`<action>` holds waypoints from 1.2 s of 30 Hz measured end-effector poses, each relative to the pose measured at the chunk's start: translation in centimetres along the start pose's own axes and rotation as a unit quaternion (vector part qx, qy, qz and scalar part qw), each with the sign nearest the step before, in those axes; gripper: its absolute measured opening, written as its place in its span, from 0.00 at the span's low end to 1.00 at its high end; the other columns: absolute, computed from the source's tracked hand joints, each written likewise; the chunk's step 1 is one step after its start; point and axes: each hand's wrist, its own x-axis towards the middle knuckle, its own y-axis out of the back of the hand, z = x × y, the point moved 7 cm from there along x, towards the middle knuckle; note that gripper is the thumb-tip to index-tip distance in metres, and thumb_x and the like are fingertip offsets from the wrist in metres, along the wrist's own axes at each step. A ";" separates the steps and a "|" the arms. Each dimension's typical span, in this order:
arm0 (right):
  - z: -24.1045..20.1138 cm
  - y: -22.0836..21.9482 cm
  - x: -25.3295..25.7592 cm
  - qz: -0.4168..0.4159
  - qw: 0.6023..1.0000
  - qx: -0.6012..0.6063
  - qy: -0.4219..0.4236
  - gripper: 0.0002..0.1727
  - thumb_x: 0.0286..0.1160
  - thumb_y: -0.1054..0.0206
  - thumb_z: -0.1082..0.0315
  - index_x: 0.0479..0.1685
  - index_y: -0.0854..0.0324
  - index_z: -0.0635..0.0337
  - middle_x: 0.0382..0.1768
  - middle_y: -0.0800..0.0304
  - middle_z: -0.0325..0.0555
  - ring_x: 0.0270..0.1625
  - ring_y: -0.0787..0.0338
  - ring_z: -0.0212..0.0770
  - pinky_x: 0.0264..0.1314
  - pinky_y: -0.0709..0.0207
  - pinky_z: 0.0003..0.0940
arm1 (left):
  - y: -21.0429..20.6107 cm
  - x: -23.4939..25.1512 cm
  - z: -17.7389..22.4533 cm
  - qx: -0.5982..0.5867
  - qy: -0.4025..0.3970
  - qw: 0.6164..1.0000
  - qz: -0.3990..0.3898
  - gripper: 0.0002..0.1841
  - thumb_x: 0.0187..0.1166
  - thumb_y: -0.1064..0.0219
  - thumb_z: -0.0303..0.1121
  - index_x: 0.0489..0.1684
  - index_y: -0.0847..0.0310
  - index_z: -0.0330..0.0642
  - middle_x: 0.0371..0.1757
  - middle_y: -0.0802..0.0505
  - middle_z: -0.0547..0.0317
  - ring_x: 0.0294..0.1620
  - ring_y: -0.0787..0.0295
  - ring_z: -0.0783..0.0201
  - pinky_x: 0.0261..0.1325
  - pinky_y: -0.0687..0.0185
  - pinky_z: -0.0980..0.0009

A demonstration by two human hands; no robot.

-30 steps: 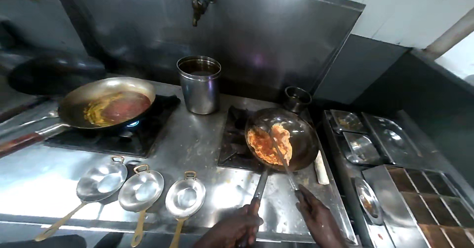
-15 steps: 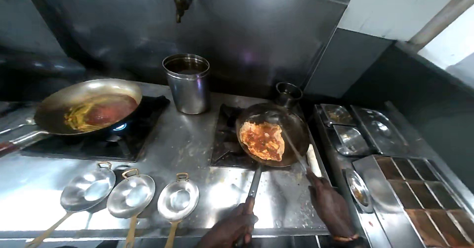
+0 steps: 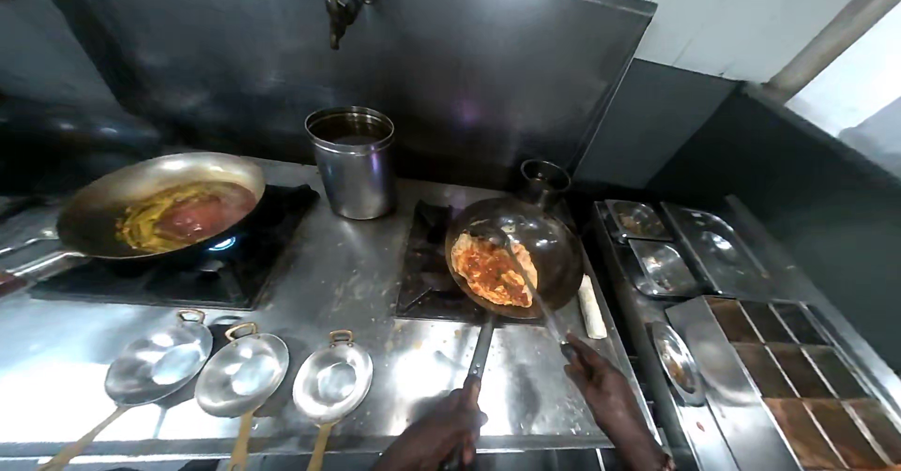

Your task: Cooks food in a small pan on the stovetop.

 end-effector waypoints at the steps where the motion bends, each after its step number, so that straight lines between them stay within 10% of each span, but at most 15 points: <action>1: 0.3 0.4 0.3 0.020 1.000 -0.007 -0.001 0.29 0.82 0.33 0.59 0.84 0.27 0.40 0.63 0.09 0.44 0.56 0.07 0.44 0.63 0.15 0.54 | 0.0 -0.1 0.0 0.002 0.002 1.000 -0.001 0.17 0.81 0.34 0.36 0.61 0.34 0.44 0.28 0.19 0.60 0.20 0.20 0.67 0.23 0.19 0.73; 6: 0.1 -0.7 1.1 -0.012 0.994 0.104 -0.014 0.31 0.80 0.30 0.62 0.85 0.29 0.46 0.56 0.09 0.49 0.36 0.10 0.44 0.39 0.14 0.47 | 0.3 -0.4 0.5 0.011 -0.007 1.000 -0.027 0.16 0.83 0.36 0.37 0.61 0.34 0.44 0.28 0.18 0.60 0.19 0.20 0.67 0.22 0.18 0.73; 13: -1.5 0.1 -0.3 -0.071 0.996 -0.014 0.042 0.32 0.81 0.32 0.58 0.87 0.30 0.35 0.64 0.10 0.40 0.55 0.08 0.42 0.62 0.14 0.51 | 0.3 -0.4 0.3 0.004 0.012 1.000 -0.023 0.16 0.83 0.36 0.36 0.62 0.35 0.45 0.28 0.19 0.60 0.19 0.20 0.67 0.22 0.19 0.73; 24: -1.0 5.4 -4.0 -0.084 0.963 -0.222 0.125 0.31 0.82 0.35 0.55 0.86 0.31 0.27 0.55 0.09 0.48 0.49 0.07 0.52 0.51 0.14 0.60 | 0.7 0.1 -0.3 0.011 0.006 0.999 -0.030 0.16 0.82 0.35 0.36 0.60 0.35 0.45 0.27 0.20 0.61 0.20 0.20 0.66 0.24 0.17 0.71; 36: 1.1 6.7 -6.4 -0.169 0.982 -0.066 0.058 0.33 0.78 0.29 0.54 0.86 0.29 0.30 0.65 0.10 0.40 0.57 0.08 0.42 0.63 0.15 0.53 | 2.1 0.2 -0.8 0.062 0.018 0.998 -0.012 0.20 0.82 0.34 0.39 0.64 0.36 0.44 0.30 0.18 0.60 0.21 0.19 0.67 0.24 0.19 0.73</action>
